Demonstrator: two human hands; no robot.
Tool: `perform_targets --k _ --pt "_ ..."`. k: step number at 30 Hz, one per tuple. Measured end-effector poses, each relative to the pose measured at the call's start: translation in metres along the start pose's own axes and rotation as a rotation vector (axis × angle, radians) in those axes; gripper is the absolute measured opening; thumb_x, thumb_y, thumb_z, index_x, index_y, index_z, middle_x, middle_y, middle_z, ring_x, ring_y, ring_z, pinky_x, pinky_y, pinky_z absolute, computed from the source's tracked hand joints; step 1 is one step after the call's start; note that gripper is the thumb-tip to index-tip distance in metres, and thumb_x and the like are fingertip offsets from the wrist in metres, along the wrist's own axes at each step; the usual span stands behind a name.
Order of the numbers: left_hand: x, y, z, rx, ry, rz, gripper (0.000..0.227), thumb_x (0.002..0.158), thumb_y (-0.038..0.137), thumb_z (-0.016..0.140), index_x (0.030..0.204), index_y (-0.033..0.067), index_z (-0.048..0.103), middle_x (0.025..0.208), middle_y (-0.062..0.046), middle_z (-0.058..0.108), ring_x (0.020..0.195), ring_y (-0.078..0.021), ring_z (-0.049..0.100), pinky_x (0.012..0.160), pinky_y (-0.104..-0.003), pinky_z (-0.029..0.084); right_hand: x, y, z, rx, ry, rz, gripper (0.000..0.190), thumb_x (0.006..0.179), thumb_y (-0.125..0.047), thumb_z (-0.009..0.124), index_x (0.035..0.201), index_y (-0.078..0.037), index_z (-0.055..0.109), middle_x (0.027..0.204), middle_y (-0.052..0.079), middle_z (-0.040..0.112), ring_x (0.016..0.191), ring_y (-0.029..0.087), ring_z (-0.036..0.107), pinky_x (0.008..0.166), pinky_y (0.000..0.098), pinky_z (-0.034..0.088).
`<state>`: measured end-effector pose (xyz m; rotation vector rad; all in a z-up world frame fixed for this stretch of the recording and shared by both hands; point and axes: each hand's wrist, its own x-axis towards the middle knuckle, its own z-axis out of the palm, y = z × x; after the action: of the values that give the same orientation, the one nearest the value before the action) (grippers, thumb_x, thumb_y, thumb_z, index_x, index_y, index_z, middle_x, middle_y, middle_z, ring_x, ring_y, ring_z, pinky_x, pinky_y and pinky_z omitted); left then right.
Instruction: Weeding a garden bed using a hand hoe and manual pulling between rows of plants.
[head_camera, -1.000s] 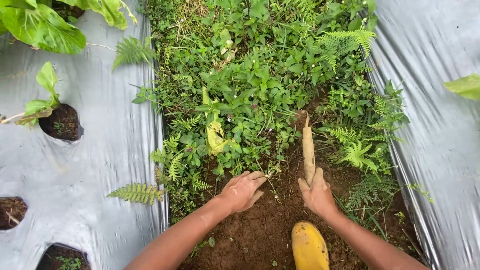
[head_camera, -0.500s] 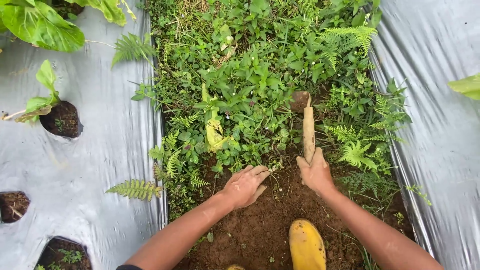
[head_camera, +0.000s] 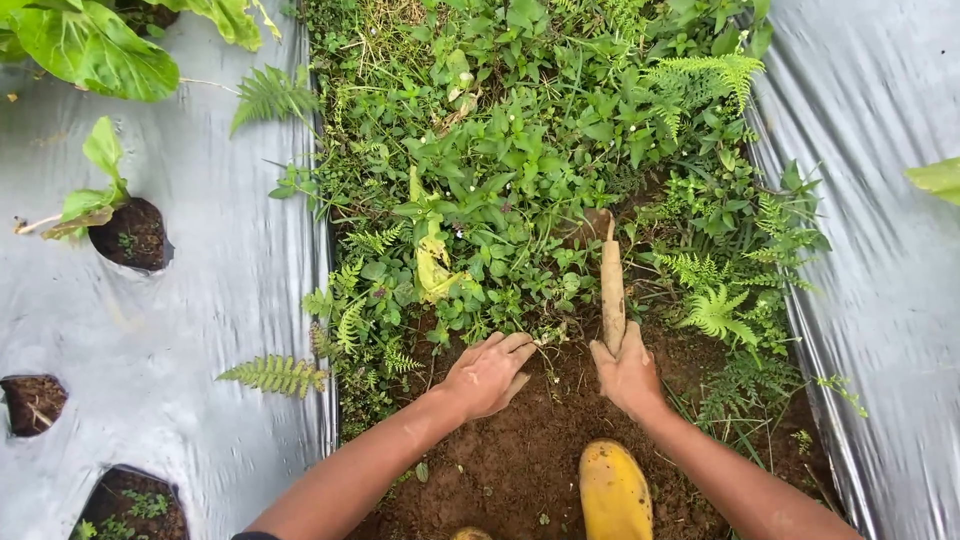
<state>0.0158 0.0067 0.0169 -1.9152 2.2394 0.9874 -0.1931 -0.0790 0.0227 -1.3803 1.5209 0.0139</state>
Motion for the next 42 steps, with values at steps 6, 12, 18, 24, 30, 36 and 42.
perform_targets --k 6,12,18,24,30,36,42 --pt "-0.003 -0.001 0.004 0.02 0.023 -0.003 0.05 0.096 0.028 0.052 0.143 0.0132 0.051 0.141 -0.003 0.051 0.119 -0.0269 0.057 0.101 -0.047 0.051 0.021 0.009 0.0 0.011 -0.071 -0.165 0.037 0.099 -0.022 0.058 0.123 0.005 0.047 0.065 0.019 0.064 0.048 0.028 0.065 0.059 0.0451 0.058" --pt "-0.006 0.008 -0.015 0.045 -0.04 -0.023 0.051 0.098 0.024 0.048 0.147 0.011 0.047 0.143 -0.005 0.051 0.122 -0.0245 0.055 0.1 -0.046 0.05 -0.037 0.046 0.009 -0.205 -0.131 -0.039 0.087 0.096 -0.043 0.058 0.16 0.002 0.018 0.147 0.038 0.046 0.136 0.053 0.049 0.113 0.0665 0.042" --pt "0.004 0.011 -0.009 0.112 -0.071 -0.005 0.053 0.098 0.027 0.048 0.148 0.0122 0.045 0.146 -0.005 0.049 0.126 -0.0236 0.051 0.103 -0.045 0.048 0.008 0.03 0.008 0.102 0.044 -0.055 0.042 0.096 -0.026 0.059 0.124 0.004 0.05 0.058 0.014 0.061 0.046 0.026 0.064 0.059 0.0436 0.055" --pt "0.004 0.015 -0.008 0.111 -0.034 -0.005 0.053 0.099 0.027 0.049 0.148 0.0101 0.044 0.145 -0.006 0.049 0.13 -0.0243 0.048 0.108 -0.043 0.045 0.029 -0.003 0.009 0.223 -0.079 -0.206 0.031 0.099 -0.009 0.056 0.121 0.01 0.047 0.066 0.016 0.06 0.041 0.02 0.058 0.038 0.0291 0.051" --pt "0.004 0.015 0.001 0.234 0.011 0.007 0.049 0.099 0.026 0.049 0.145 0.0097 0.048 0.141 -0.007 0.052 0.132 -0.0226 0.047 0.11 -0.042 0.042 -0.001 0.018 0.017 -0.048 -0.215 -0.213 0.05 0.099 -0.009 0.057 0.141 0.007 0.036 0.12 0.039 0.064 0.1 0.045 0.073 0.085 0.0586 0.063" --pt "0.007 -0.004 0.023 1.976 0.036 0.203 0.062 0.102 0.03 0.0 0.159 0.0042 0.004 0.169 -0.01 -0.001 0.154 -0.0246 0.0 0.126 -0.041 0.002 -0.03 0.132 0.042 -0.49 -0.329 0.015 0.039 0.105 -0.028 0.056 0.132 -0.017 0.031 0.082 -0.004 0.062 0.059 0.007 0.054 0.041 0.0151 0.044" --pt "0.003 -0.006 0.043 0.823 -0.11 0.126 0.069 0.1 0.051 0.006 0.157 0.0128 -0.003 0.167 -0.012 -0.005 0.151 -0.0397 0.001 0.123 -0.058 0.004 -0.04 0.117 0.033 -0.195 -0.364 0.185 0.084 0.096 -0.047 0.057 0.162 -0.023 0.01 0.134 0.019 0.056 0.121 0.029 0.068 0.1 0.0506 0.066"
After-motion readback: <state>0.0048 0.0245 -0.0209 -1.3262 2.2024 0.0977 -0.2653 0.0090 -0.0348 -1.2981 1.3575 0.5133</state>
